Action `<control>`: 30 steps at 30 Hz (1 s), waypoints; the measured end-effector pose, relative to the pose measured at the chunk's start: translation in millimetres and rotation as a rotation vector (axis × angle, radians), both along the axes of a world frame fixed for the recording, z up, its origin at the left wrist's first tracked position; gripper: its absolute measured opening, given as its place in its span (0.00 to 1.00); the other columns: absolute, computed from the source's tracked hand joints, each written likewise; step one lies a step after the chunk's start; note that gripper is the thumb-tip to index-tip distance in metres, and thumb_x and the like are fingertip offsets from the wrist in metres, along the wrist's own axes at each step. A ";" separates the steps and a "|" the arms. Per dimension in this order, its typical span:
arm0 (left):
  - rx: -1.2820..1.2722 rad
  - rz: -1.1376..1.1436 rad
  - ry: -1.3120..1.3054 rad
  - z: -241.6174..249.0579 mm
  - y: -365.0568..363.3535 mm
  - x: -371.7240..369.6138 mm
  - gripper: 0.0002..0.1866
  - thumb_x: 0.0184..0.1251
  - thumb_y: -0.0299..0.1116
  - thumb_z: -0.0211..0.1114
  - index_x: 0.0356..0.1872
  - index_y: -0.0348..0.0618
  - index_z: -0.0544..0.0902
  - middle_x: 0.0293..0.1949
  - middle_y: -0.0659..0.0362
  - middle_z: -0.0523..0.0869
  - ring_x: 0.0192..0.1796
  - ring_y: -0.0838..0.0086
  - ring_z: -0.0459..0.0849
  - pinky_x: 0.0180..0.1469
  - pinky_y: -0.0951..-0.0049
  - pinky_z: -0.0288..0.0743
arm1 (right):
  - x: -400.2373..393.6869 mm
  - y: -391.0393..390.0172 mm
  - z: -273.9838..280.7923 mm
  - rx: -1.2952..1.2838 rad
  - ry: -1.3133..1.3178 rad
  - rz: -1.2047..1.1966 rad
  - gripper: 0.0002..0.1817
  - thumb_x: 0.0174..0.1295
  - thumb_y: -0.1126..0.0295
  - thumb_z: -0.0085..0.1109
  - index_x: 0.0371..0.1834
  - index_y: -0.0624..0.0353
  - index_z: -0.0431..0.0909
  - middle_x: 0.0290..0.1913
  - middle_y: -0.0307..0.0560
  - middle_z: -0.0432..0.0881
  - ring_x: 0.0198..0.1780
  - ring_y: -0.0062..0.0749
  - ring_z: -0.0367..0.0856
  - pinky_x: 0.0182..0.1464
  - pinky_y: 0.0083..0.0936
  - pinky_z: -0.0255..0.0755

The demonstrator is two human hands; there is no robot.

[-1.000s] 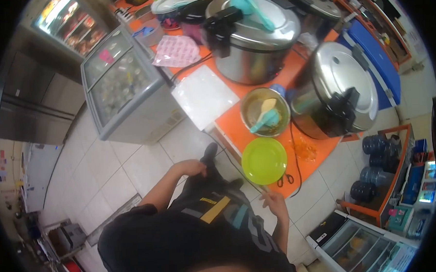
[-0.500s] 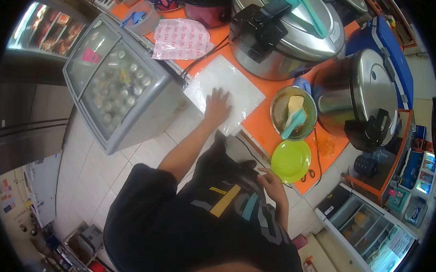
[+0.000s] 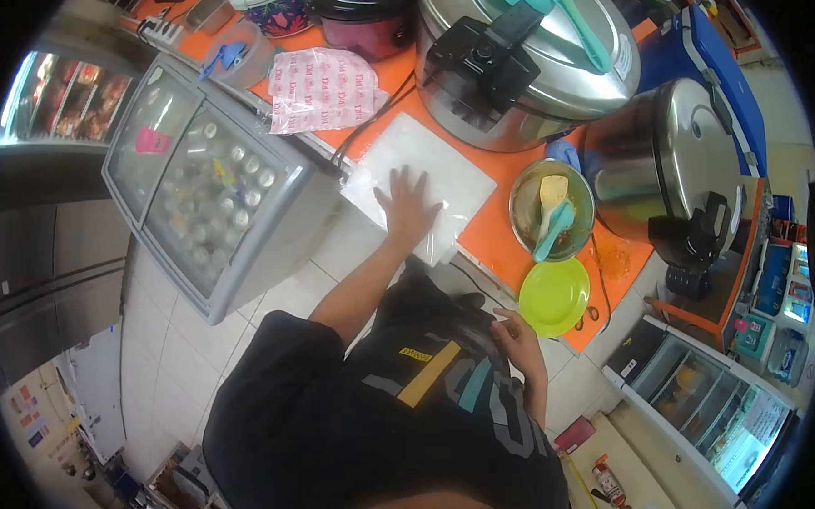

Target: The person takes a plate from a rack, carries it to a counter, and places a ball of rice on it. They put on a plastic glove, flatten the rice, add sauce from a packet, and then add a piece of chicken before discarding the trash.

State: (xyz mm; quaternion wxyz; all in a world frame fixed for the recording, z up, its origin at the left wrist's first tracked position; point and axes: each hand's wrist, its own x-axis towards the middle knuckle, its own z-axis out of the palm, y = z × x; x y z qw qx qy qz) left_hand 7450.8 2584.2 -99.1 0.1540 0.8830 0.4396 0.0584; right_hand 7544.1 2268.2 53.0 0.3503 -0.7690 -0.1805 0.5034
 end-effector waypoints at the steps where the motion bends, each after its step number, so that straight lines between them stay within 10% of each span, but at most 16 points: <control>1: 0.001 0.020 0.017 -0.8 3.4 0.4 0.40 0.63 0.60 0.67 0.74 0.58 0.68 0.77 0.47 0.59 0.80 0.48 0.52 0.69 0.23 0.46 | -0.4 0.3 -0.9 0.006 -0.020 -0.012 0.17 0.70 0.68 0.63 0.59 0.61 0.79 0.35 0.44 0.86 0.37 0.22 0.83 0.43 0.21 0.76; 6: 0.000 0.040 -0.116 8.4 2.8 -0.3 0.41 0.62 0.60 0.67 0.74 0.55 0.69 0.76 0.43 0.61 0.78 0.41 0.53 0.67 0.21 0.48 | 10.8 -39.6 -36.4 -0.354 0.046 -0.246 0.27 0.68 0.47 0.62 0.51 0.64 0.82 0.34 0.49 0.88 0.34 0.28 0.86 0.40 0.24 0.78; 11: -0.365 -0.298 -0.501 51.4 -41.9 -2.3 0.22 0.67 0.36 0.68 0.60 0.42 0.79 0.56 0.45 0.81 0.59 0.52 0.79 0.61 0.58 0.74 | 30.5 -106.6 -82.5 -0.669 0.172 -0.634 0.45 0.62 0.26 0.51 0.53 0.63 0.81 0.38 0.54 0.89 0.37 0.35 0.90 0.37 0.27 0.81; 13: -0.695 -0.340 -0.458 60.0 -78.7 -3.3 0.15 0.70 0.35 0.66 0.52 0.37 0.81 0.47 0.47 0.85 0.50 0.54 0.84 0.53 0.60 0.78 | 32.1 -119.1 -95.7 -0.409 0.335 -0.875 0.44 0.64 0.29 0.51 0.58 0.64 0.77 0.42 0.54 0.89 0.39 0.36 0.90 0.35 0.27 0.81; 14: -0.556 -0.500 -0.439 35.9 -94.9 -6.7 0.15 0.70 0.33 0.67 0.55 0.41 0.81 0.44 0.54 0.85 0.41 0.70 0.86 0.33 0.74 0.79 | 31.6 -124.2 -107.5 -0.267 0.421 -0.981 0.44 0.66 0.30 0.51 0.61 0.65 0.75 0.43 0.55 0.89 0.40 0.37 0.90 0.35 0.27 0.82; 19: -1.006 -0.429 -0.305 35.2 -193.0 7.6 0.19 0.76 0.42 0.62 0.59 0.43 0.80 0.47 0.55 0.87 0.47 0.70 0.86 0.41 0.70 0.82 | 47.6 -166.9 -155.6 0.214 0.400 -0.961 0.25 0.74 0.59 0.57 0.65 0.67 0.70 0.48 0.55 0.86 0.37 0.41 0.89 0.39 0.31 0.84; 24: -1.556 -0.013 -0.116 59.7 -285.4 45.3 0.39 0.78 0.66 0.43 0.72 0.41 0.69 0.60 0.48 0.81 0.58 0.58 0.83 0.58 0.58 0.78 | 42.9 -297.4 -76.4 0.296 0.254 -0.865 0.23 0.76 0.59 0.53 0.62 0.70 0.74 0.51 0.54 0.85 0.46 0.38 0.87 0.48 0.31 0.81; 30: -1.979 -0.322 0.012 112.6 -461.0 146.9 0.45 0.75 0.71 0.39 0.78 0.44 0.57 0.74 0.51 0.69 0.70 0.58 0.73 0.67 0.57 0.70 | 70.5 -480.0 -12.1 0.369 0.175 -0.965 0.22 0.77 0.60 0.51 0.59 0.71 0.78 0.49 0.51 0.86 0.48 0.34 0.85 0.49 0.32 0.79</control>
